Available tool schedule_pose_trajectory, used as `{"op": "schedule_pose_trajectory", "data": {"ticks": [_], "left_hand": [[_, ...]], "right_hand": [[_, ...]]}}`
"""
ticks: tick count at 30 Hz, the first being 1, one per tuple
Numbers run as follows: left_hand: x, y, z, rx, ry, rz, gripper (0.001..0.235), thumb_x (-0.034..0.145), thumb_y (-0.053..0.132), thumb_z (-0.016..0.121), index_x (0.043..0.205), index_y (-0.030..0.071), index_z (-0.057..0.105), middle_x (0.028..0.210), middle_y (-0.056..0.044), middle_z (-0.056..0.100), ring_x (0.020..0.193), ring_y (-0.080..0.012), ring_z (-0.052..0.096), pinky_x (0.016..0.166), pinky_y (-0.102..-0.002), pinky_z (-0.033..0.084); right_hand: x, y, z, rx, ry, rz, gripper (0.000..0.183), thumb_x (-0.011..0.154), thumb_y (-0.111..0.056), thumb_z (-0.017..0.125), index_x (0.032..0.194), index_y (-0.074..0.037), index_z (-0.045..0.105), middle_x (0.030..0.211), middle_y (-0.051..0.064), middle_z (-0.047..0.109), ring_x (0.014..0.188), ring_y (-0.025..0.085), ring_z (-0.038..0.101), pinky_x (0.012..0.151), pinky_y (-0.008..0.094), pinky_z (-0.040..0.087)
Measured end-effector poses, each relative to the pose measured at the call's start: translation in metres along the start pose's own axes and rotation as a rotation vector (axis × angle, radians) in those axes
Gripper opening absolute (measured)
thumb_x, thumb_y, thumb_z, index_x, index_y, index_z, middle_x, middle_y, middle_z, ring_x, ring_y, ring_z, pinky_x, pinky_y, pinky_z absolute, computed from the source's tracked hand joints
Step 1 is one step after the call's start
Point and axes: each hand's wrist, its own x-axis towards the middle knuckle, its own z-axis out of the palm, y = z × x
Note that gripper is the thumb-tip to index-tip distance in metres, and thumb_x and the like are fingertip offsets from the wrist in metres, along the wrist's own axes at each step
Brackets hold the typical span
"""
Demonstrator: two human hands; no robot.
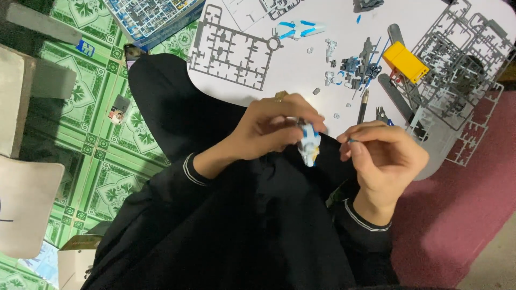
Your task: The person assembles a small plastic model kit by hand, snapping together white and blue parts on a white table. They pick up individual pieces from the table, align them, and press them into place on the growing model body.
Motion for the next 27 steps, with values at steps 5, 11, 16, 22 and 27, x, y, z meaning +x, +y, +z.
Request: {"op": "schedule_pose_trajectory", "data": {"ticks": [5,11,16,22,27], "left_hand": [[0.01,-0.042,0.001,-0.225,0.158,0.218,0.026,0.1,0.011,0.051,0.12,-0.005,0.059,0.102,-0.015,0.062,0.058,-0.0074,0.058,0.048,-0.021,0.046],[0.013,-0.054,-0.007,-0.386,0.278,0.067,0.031,0.102,0.014,0.048,0.127,-0.003,0.052,0.104,-0.012,0.057,0.084,-0.0121,0.06,0.066,-0.03,0.057],[0.001,-0.046,-0.008,-0.245,0.332,-0.047,0.034,0.1,0.022,0.053,0.124,-0.003,0.055,0.106,-0.013,0.057,0.089,-0.0091,0.055,0.071,-0.03,0.057],[-0.007,-0.026,0.0,0.022,0.486,-0.079,0.023,0.094,0.015,0.065,0.113,0.002,0.064,0.102,-0.014,0.063,0.089,-0.0236,0.068,0.067,-0.043,0.064],[-0.014,-0.017,0.007,0.103,0.456,-0.101,0.02,0.101,0.022,0.051,0.116,0.009,0.053,0.117,-0.019,0.063,0.081,-0.0281,0.072,0.065,-0.038,0.063]], "right_hand": [[0.009,0.031,0.008,0.008,-0.004,-0.198,0.007,0.083,0.011,0.064,0.088,0.014,0.06,0.073,0.026,0.061,0.057,0.021,0.06,0.048,0.029,0.05],[0.014,0.049,0.009,0.035,-0.008,-0.155,0.004,0.086,0.013,0.061,0.09,0.014,0.06,0.071,0.025,0.061,0.054,0.021,0.06,0.044,0.031,0.051],[0.012,0.053,0.01,-0.047,0.025,-0.157,0.01,0.088,0.012,0.061,0.097,0.015,0.059,0.075,0.024,0.062,0.055,0.02,0.06,0.043,0.032,0.05],[0.002,0.056,0.007,0.018,0.05,-0.101,0.011,0.088,0.012,0.062,0.098,0.014,0.059,0.075,0.024,0.061,0.054,0.019,0.058,0.042,0.031,0.051],[-0.001,0.048,0.01,0.099,0.031,-0.076,0.006,0.086,0.012,0.06,0.092,0.011,0.061,0.072,0.024,0.06,0.052,0.02,0.061,0.039,0.026,0.049]]}}
